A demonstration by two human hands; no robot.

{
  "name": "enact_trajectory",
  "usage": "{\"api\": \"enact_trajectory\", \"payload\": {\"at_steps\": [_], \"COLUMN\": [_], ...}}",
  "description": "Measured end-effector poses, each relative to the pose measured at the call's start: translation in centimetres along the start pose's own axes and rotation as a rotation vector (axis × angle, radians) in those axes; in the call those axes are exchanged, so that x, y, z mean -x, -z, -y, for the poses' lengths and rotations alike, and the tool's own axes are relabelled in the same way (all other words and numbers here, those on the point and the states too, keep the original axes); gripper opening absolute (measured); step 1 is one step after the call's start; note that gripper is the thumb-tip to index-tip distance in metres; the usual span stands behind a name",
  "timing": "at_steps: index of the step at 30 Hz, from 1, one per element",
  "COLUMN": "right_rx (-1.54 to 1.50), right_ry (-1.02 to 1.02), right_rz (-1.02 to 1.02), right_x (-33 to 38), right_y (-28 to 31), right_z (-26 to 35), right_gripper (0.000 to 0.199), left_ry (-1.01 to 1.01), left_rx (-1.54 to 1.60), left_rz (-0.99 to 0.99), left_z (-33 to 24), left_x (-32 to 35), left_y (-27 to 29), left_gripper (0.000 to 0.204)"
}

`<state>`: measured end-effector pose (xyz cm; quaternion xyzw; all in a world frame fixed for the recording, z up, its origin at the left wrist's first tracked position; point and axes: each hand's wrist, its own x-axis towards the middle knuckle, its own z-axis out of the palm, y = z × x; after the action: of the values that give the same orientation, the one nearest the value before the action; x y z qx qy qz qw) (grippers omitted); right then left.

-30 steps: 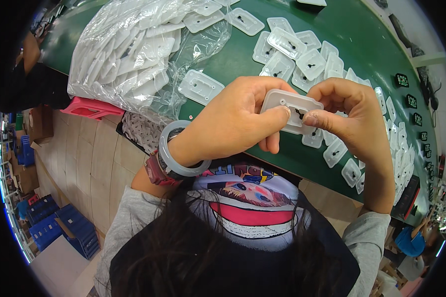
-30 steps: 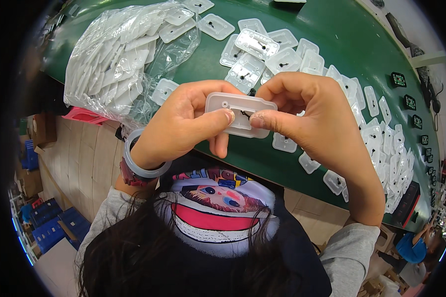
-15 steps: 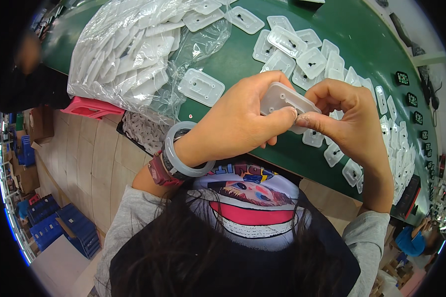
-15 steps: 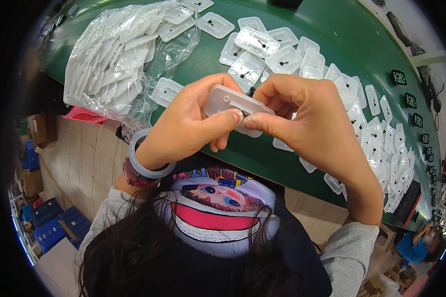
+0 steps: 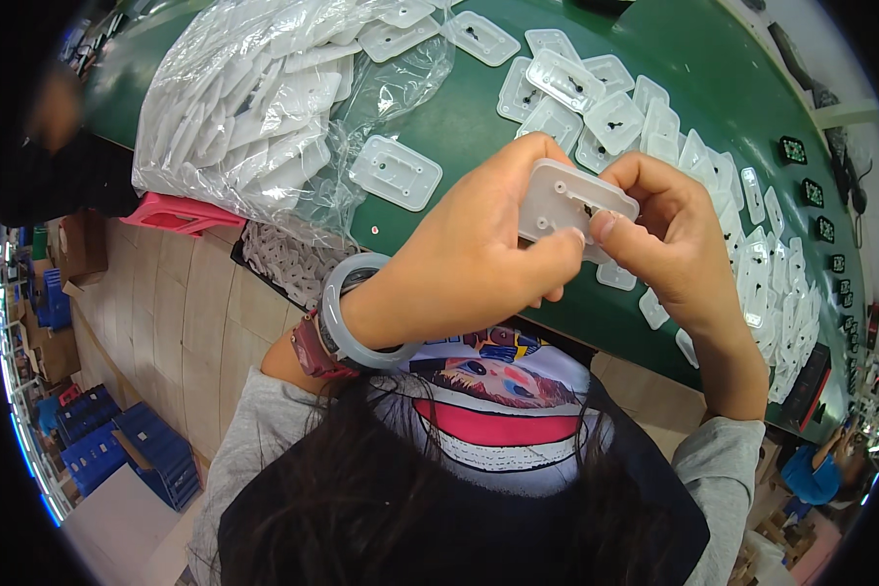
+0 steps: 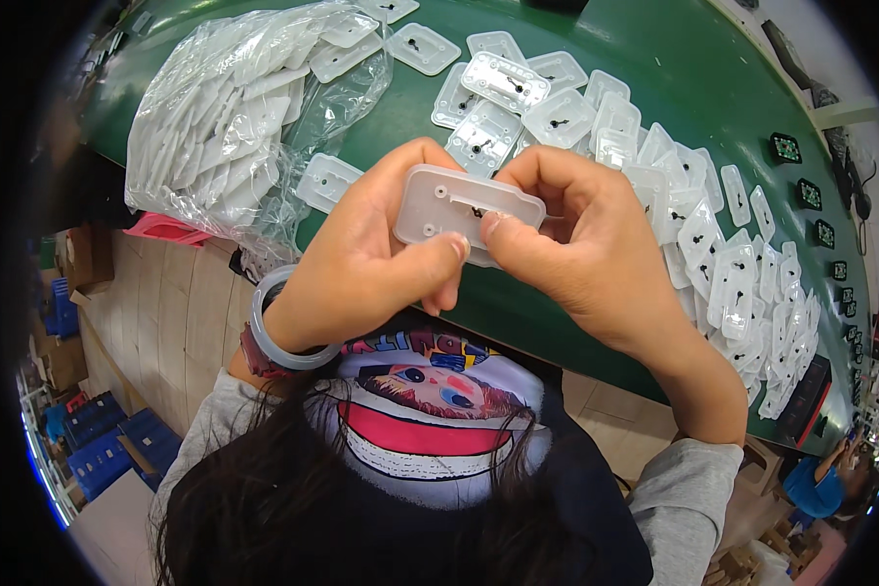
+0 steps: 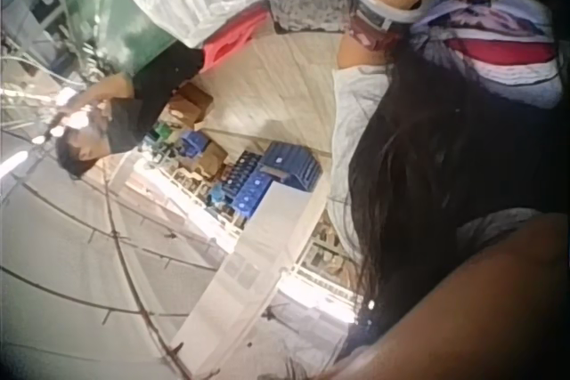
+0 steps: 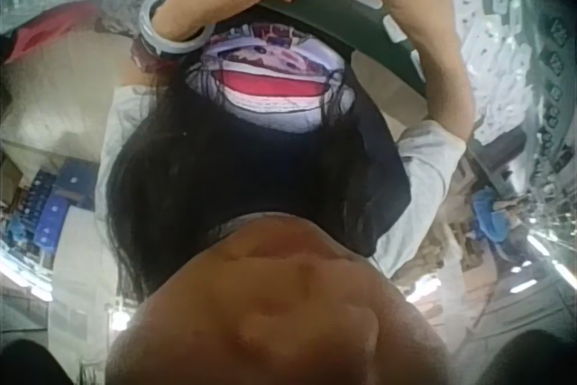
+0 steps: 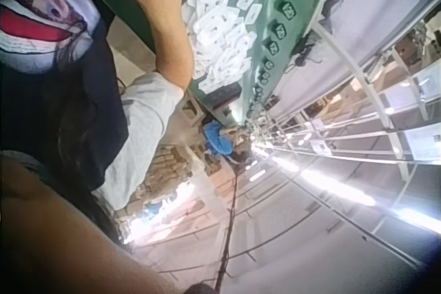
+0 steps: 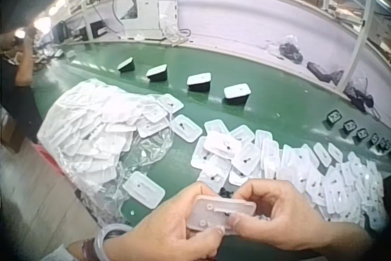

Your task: The person assembles electronic devices by inserting small black components into white plastic plates and attaching the plates onto device housings by hand.

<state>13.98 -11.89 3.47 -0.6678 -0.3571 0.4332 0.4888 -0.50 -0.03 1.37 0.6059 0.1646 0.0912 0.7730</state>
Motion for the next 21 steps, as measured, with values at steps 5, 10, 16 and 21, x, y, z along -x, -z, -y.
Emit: {"api": "enact_trajectory", "payload": {"at_steps": [5,10,16,21], "right_rx": [-0.169,-0.111,0.035,-0.024], "right_ry": [-0.027,-0.077,-0.017,0.060], "right_rz": [-0.004,0.054,-0.016,-0.062], "right_x": [0.0,0.0,0.5,0.7], "right_y": [-0.6,0.3,-0.1,-0.5], "right_z": [-0.8,-0.1,0.6,0.3], "right_gripper": [0.008,0.010,0.020,0.020], "left_ry": [-0.017,0.001,-0.031,0.040], "left_rx": [-0.013,0.026,-0.027,0.018], "left_rz": [0.016,0.040,0.037,0.051], "left_z": [-0.1,-0.1,0.0,-0.4], "left_x": [0.3,0.3,0.3,0.3], "left_y": [-0.3,0.2,0.2,0.3], "left_gripper": [0.030,0.031,0.030,0.030]}}
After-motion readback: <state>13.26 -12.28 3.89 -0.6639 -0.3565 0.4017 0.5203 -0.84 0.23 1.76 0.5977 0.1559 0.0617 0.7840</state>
